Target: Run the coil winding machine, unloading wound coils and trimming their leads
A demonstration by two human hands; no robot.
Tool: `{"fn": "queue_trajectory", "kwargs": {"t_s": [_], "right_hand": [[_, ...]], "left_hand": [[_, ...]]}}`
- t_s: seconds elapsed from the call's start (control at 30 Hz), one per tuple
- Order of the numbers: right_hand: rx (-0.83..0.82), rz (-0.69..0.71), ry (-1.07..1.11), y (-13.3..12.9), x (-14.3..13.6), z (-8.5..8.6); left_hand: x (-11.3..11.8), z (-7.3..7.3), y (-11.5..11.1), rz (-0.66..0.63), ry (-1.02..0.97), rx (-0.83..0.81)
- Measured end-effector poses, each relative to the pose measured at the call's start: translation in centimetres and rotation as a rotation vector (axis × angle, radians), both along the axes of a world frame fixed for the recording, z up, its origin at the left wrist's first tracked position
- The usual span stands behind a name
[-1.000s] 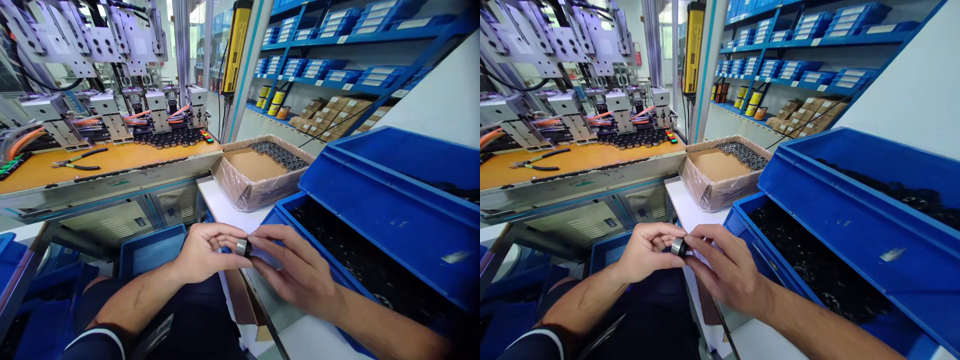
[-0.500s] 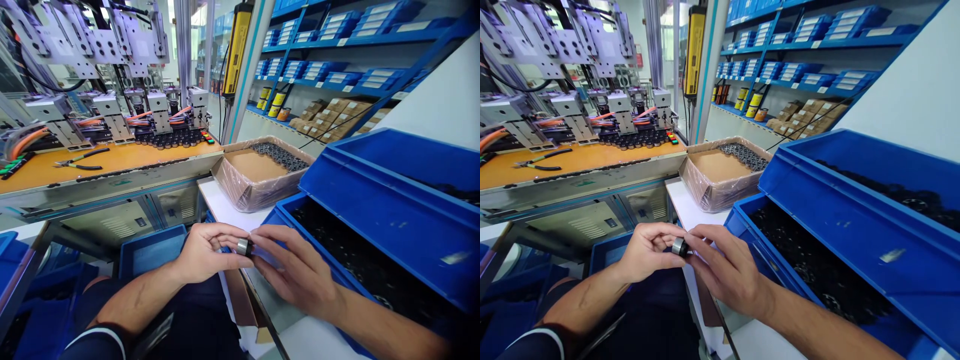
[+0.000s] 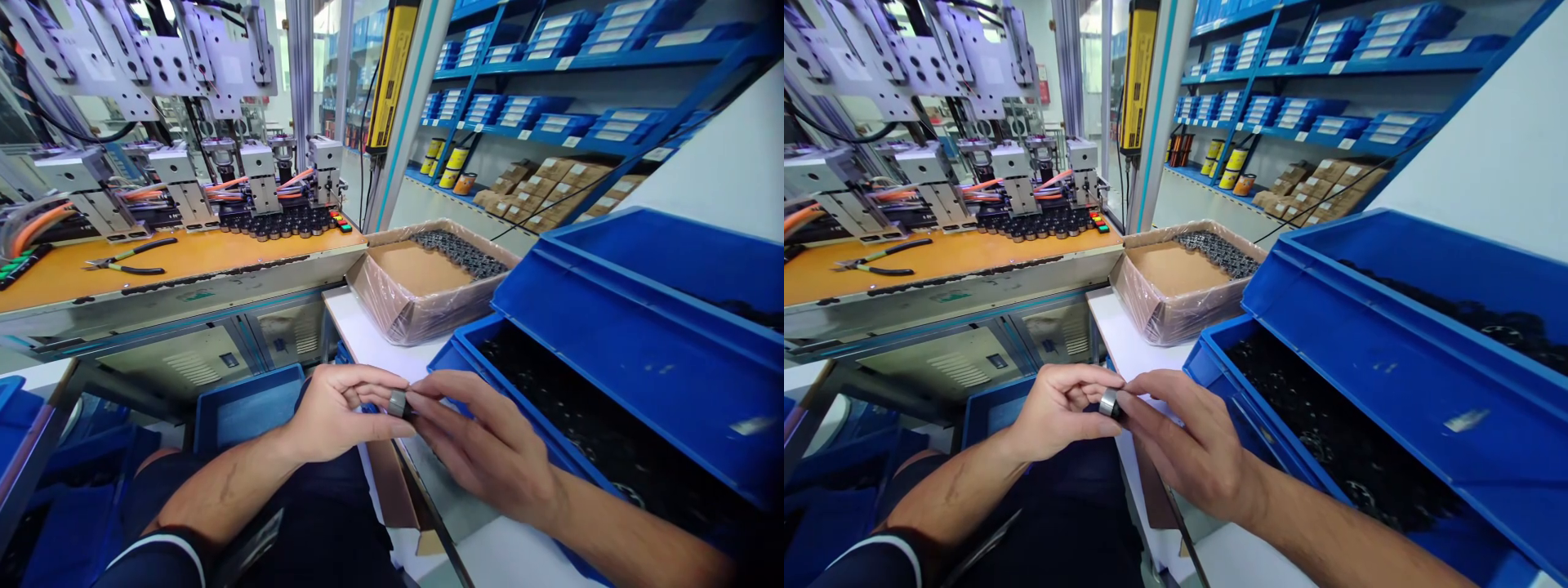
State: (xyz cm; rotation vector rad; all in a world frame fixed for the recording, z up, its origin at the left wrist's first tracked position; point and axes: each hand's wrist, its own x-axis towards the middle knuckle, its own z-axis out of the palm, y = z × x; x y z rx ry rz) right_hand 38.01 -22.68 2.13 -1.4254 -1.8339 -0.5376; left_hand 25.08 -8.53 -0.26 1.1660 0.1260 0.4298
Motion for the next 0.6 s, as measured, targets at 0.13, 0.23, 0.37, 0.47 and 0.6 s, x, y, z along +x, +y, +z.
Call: {"fn": "queue_trajectory", "kwargs": {"t_s": [0.13,0.23,0.37,0.47,0.6], "right_hand": [[-0.01,0.004,-0.015,0.09,0.12,-0.16],[-0.01,0.024,-0.029,0.19,0.23,-0.24],[-0.003,0.032,-0.019,0.26,0.19,-0.12],[0.005,0.034,-0.02,0.24,0.12,-0.09],[-0.013,0.01,-0.026,0.33,0.16,-0.15]], "left_hand": [[0.03,-0.19,0.03,-0.003,0.003,0.002],[0.07,-0.24,0.07,-0.007,0.002,-0.011],[0.1,-0.33,0.17,-0.009,-0.007,-0.037],[0.1,-0.39,0.18,-0.008,-0.006,-0.052],[0.04,-0.36,0.15,-0.006,-0.001,-0.049]]}}
